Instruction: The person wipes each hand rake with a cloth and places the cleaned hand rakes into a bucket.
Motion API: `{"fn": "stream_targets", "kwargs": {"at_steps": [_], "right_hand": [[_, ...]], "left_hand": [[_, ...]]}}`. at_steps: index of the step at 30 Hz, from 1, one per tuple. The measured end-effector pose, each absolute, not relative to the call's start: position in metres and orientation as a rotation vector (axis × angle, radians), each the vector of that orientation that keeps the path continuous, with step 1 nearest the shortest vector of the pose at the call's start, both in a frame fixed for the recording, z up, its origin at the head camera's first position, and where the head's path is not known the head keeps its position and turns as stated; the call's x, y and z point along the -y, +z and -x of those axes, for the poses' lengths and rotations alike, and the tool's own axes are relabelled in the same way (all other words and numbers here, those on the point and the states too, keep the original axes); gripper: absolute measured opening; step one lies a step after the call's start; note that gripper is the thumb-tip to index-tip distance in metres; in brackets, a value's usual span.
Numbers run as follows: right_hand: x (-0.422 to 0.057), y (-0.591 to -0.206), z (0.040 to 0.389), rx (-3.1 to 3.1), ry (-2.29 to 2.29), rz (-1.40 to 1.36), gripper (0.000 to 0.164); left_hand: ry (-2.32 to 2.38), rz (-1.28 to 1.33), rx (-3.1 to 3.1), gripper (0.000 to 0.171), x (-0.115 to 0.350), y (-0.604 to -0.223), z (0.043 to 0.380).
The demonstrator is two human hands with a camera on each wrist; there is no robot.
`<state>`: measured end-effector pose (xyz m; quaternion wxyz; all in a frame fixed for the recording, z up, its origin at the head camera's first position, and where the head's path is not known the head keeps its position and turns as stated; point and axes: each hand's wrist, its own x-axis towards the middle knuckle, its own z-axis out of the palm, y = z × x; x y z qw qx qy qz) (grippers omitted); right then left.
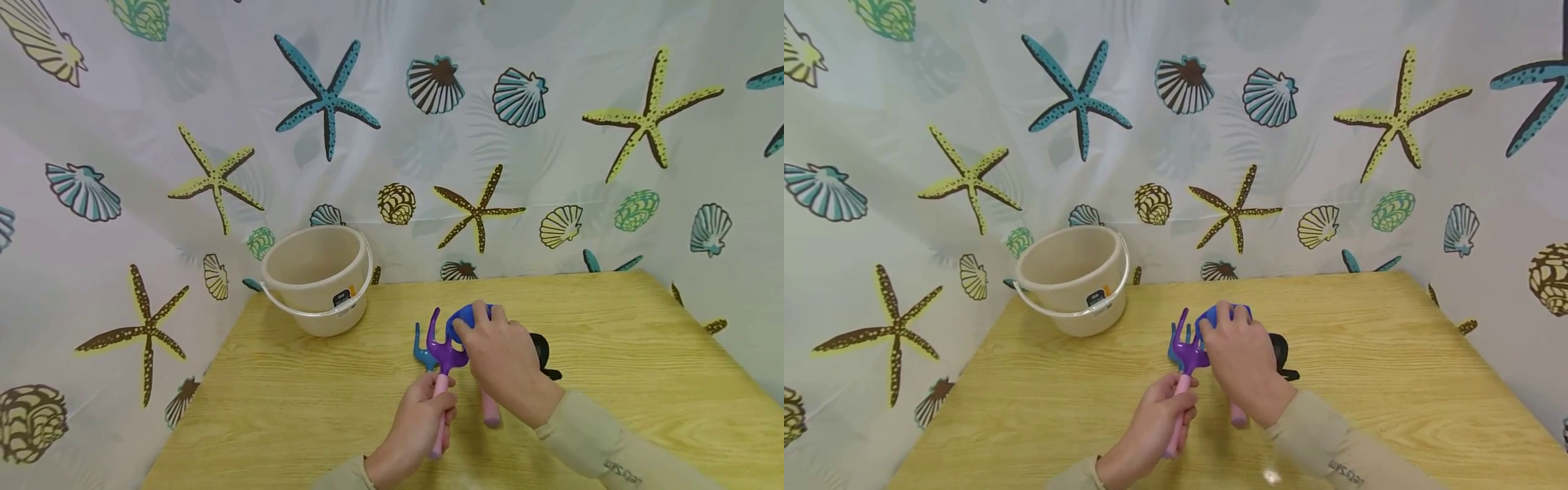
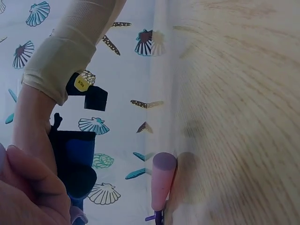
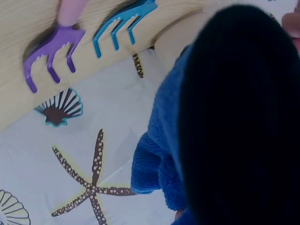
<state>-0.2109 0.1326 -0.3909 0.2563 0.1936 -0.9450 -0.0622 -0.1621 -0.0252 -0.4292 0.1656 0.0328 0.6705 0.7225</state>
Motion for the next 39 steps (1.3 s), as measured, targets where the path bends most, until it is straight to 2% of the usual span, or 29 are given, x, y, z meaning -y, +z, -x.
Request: {"fn": "stream_targets", "kwargs": {"at_steps": [11,20,31,39], "right_hand": [[-0.125,-0.377,0.199,2.805,-0.134,-0.617,0.041],[-0.122,-0.367,0.186,2.908,-0.038,-0.708,0.040],[-0.138,-0.368,0.191,2.988,-0.129,-0.622,0.034],[-0.128,-0.367,0.187,2.991,0.041,-0.701,0.042]], "left_hand": [[2.047,-0.076,-1.932,0.025,0.026,-0.433,0.166],[2.037,-0.053,-1.901,0.022,0.027,-0.435,0.172],[2.024,-0.037,-1.898,0.025,0.028,-0.438,0.168],[2.081,-0.062,-1.851,0.020,0.024,-0.443,0.165]]}}
